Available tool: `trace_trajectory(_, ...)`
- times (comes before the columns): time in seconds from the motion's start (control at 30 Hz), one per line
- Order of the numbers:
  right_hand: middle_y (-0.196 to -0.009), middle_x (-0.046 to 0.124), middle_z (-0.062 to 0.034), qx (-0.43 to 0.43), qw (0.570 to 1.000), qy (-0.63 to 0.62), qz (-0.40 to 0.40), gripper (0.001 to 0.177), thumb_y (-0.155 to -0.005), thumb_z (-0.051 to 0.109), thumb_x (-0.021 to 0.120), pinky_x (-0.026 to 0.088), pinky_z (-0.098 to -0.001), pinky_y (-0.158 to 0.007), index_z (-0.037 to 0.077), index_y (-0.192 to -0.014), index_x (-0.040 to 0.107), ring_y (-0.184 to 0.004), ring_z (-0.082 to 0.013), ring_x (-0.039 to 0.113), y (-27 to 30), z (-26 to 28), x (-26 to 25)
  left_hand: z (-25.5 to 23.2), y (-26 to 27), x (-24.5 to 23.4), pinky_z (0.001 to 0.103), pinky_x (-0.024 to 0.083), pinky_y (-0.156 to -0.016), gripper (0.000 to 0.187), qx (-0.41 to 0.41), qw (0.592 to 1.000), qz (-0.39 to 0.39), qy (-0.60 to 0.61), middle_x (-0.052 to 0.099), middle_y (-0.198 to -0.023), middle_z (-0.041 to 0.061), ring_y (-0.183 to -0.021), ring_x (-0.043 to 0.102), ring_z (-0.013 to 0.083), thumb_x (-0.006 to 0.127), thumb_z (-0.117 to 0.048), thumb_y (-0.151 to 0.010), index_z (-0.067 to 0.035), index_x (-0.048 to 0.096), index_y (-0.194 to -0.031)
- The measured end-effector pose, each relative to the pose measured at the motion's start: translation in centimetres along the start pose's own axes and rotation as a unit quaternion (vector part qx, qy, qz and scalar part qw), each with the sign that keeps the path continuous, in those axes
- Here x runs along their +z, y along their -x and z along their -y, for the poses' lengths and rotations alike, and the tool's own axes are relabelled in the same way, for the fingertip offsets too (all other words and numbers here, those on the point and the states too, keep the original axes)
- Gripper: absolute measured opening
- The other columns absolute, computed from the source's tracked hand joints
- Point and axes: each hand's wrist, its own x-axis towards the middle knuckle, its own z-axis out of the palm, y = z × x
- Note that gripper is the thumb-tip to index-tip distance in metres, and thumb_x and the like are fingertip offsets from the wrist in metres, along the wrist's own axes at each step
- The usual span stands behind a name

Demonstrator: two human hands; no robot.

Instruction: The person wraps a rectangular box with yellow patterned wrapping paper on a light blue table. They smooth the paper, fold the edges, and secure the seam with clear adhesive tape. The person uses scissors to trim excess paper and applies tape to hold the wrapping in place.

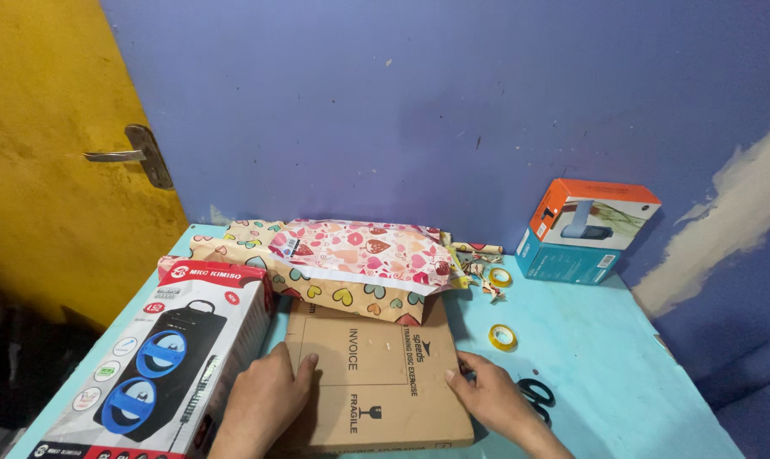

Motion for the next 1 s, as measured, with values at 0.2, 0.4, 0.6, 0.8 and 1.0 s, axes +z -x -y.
trace_trajectory(0.2,-0.097,0.081,-0.0063,-0.002,1.0,0.003,0.001,0.051,-0.085,0.03,0.075,0.055,-0.032,-0.066,0.009,-0.13,0.065,-0.068,-0.0145,0.061,1.0,0.1,-0.4,-0.3,0.5,-0.5,0.054,0.057,-0.083,0.055,0.017,1.0,-0.014,-0.009,0.072,-0.081,0.028,-0.086,0.071,0.0473,0.064,-0.055,-0.088,-0.001,0.067,-0.092)
trace_trajectory(0.4,-0.089,0.077,-0.0078,0.069,0.997,-0.035,-0.002,0.054,-0.085,0.029,0.076,0.056,-0.028,-0.066,0.007,-0.132,0.063,-0.069,-0.0107,0.062,3.3,-1.8,-1.4,-1.9,1.5,-1.3,0.052,0.057,-0.082,0.053,0.011,1.0,0.015,0.011,0.074,-0.081,0.022,-0.087,0.071,0.0442,0.065,-0.058,-0.086,-0.006,0.067,-0.089)
trace_trajectory(0.6,-0.09,0.074,-0.0032,0.062,0.993,-0.09,-0.049,0.049,-0.085,0.022,0.076,0.059,-0.0291,-0.066,0.005,-0.13,0.066,-0.072,-0.01,0.06,5.2,-6.1,-4.9,-5.7,3.6,-1.6,0.05,0.057,-0.085,0.051,0.035,0.995,0.08,0.041,0.075,-0.084,0.02,-0.089,0.072,0.0417,0.066,-0.059,-0.086,-0.009,0.07,-0.095)
trace_trajectory(0.8,-0.085,0.074,-0.0072,0.094,0.99,-0.052,-0.087,0.048,-0.09,0.026,0.075,0.056,-0.031,-0.065,0.008,-0.134,0.067,-0.07,-0.0133,0.058,7.3,-9.4,-9.1,-10.2,4.8,-1.1,0.045,0.059,-0.087,0.059,0.087,0.982,0.111,0.128,0.077,-0.091,0.018,-0.093,0.074,0.0377,0.071,-0.054,-0.082,-0.014,0.069,-0.125)
trace_trajectory(1.0,-0.096,0.07,-0.0054,0.095,0.983,-0.067,-0.141,0.048,-0.09,0.026,0.071,0.058,-0.0311,-0.066,0.01,-0.136,0.065,-0.071,-0.013,0.067,8.8,-12.1,-13.2,-14.8,5.3,-0.1,0.039,0.061,-0.084,0.057,0.086,0.963,0.179,0.182,0.079,-0.088,0.017,-0.085,0.08,0.0318,0.07,-0.052,-0.082,-0.013,0.066,-0.124)
